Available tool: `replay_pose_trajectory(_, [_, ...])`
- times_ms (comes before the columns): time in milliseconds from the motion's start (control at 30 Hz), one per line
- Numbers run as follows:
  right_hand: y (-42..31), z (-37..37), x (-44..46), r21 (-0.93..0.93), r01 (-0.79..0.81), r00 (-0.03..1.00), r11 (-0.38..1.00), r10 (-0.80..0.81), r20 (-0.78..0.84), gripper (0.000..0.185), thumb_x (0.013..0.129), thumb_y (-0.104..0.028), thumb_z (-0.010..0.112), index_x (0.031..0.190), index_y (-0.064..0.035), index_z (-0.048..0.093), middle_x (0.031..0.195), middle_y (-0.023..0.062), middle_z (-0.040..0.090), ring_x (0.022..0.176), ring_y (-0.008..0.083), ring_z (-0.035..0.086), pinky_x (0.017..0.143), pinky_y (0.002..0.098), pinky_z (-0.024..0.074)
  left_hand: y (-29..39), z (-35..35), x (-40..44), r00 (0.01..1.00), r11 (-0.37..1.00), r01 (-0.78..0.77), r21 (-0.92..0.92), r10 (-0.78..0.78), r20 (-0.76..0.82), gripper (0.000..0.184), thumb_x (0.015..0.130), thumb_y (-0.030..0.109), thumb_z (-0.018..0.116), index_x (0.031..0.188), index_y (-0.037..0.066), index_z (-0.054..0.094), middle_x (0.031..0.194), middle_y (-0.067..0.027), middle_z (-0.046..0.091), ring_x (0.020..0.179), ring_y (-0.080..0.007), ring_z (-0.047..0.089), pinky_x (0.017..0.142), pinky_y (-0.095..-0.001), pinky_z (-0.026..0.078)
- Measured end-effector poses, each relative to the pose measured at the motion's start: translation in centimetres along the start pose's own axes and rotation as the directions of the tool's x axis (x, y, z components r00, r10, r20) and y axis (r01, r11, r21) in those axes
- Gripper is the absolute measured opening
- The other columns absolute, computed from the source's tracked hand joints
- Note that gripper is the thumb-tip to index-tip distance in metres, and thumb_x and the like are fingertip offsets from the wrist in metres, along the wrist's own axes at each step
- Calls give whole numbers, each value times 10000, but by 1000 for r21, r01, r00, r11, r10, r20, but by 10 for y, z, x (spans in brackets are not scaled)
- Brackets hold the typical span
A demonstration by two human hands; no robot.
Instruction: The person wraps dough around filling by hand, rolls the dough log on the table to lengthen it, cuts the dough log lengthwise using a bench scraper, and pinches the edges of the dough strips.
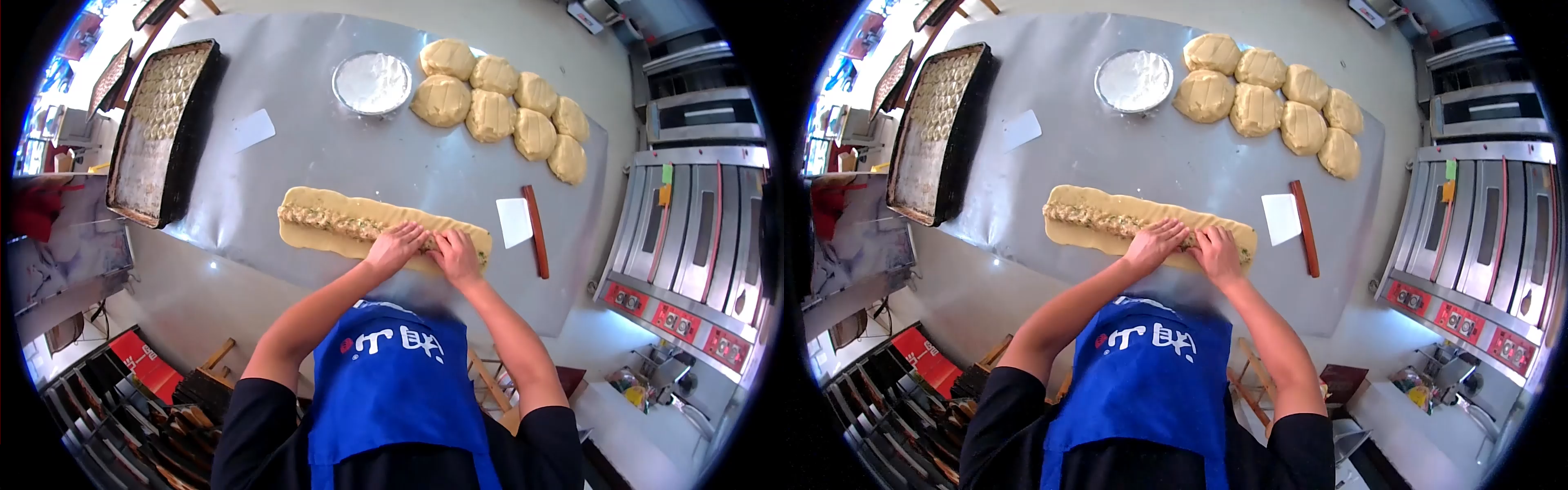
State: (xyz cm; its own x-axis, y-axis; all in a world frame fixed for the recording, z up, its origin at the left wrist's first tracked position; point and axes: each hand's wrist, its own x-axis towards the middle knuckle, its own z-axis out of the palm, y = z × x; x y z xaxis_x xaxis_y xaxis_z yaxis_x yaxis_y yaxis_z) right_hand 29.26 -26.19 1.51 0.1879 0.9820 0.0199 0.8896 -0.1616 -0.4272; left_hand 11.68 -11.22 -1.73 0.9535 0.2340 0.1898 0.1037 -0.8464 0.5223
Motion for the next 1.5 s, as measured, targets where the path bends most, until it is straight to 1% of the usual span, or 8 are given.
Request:
replay_pose_trajectory(233, [4, -12, 1, 55, -35, 999, 998, 35, 6, 462, 856, -262, 860, 1241, -37, 736, 1110, 98, 663, 1093, 316, 640, 969, 451, 520, 10, 6, 12, 998, 993, 41, 108, -46, 43, 538, 954, 211, 675, 1461, 38, 620, 1469, -139, 675, 1387, -336, 640, 1216, -467, 487])
replay_pose_trajectory(633, [22, -27, -15, 111, -51, 997, 992, 44, 62, 457, 818, -194, 879, 1227, -41, 745, 1086, 96, 655, 1069, 317, 628, 951, 444, 530, 27, 15, 27, 994, 1000, 16, 10, -17, 110, 499, 973, 201, 645, 1439, 23, 626, 1473, -148, 675, 1396, -322, 636, 1212, -458, 493])
replay_pose_trajectory(933, [29, -23, -32, 128, -52, 996, 990, 61, -60, 481, 828, -205, 878, 1248, -9, 748, 1096, 102, 669, 1064, 334, 628, 951, 454, 520, 39, 22, 40, 990, 999, -23, 49, 16, 139, 482, 971, 217, 662, 1402, 2, 648, 1431, -155, 702, 1369, -321, 657, 1201, -440, 510])
replay_pose_trajectory(1000, [27, -30, -39, 111, -74, 965, 991, 100, -243, 426, 847, -190, 862, 1231, -30, 771, 1056, 100, 661, 1060, 327, 629, 946, 454, 522, 44, 22, 39, 998, 996, -50, 71, 47, 45, 457, 966, 214, 664, 1366, -7, 658, 1392, -164, 719, 1331, -324, 683, 1188, -443, 520])
replay_pose_trajectory(1233, [46, -20, -53, 12, -116, 979, 993, 116, -165, 373, 874, -238, 854, 1194, -54, 800, 1076, 87, 676, 1066, 309, 631, 946, 444, 514, 44, 44, 40, 997, 993, -69, 98, 66, 29, 545, 915, 240, 739, 1386, -10, 628, 1373, -205, 714, 1336, -358, 673, 1202, -466, 499])
replay_pose_trajectory(1333, [50, -28, -54, 60, -120, 979, 991, 128, -156, 437, 882, -250, 846, 1259, -42, 767, 1120, 90, 680, 1084, 315, 625, 965, 451, 506, 54, 43, 53, 991, 993, 13, 121, -29, 131, 520, 937, 220, 713, 1395, -11, 627, 1383, -218, 707, 1349, -374, 663, 1202, -468, 496])
replay_pose_trajectory(1433, [44, -38, -61, 54, -125, 974, 991, 133, -183, 514, 875, -236, 848, 1324, -25, 717, 1172, 101, 675, 1119, 317, 618, 979, 458, 497, 63, 51, 54, 996, 993, -68, 99, 74, -56, 427, 940, 161, 648, 1324, -25, 653, 1345, -199, 706, 1326, -337, 667, 1164, -442, 522])
replay_pose_trajectory(1500, [41, -38, -63, 22, -86, 991, 996, 88, -104, 583, 870, -228, 853, 1381, -14, 673, 1226, 113, 663, 1162, 326, 609, 1006, 462, 489, 68, 60, 57, 998, 1000, -20, 20, 19, 57, 482, 962, 150, 639, 1413, -19, 623, 1436, -221, 678, 1374, -377, 647, 1202, -464, 497])
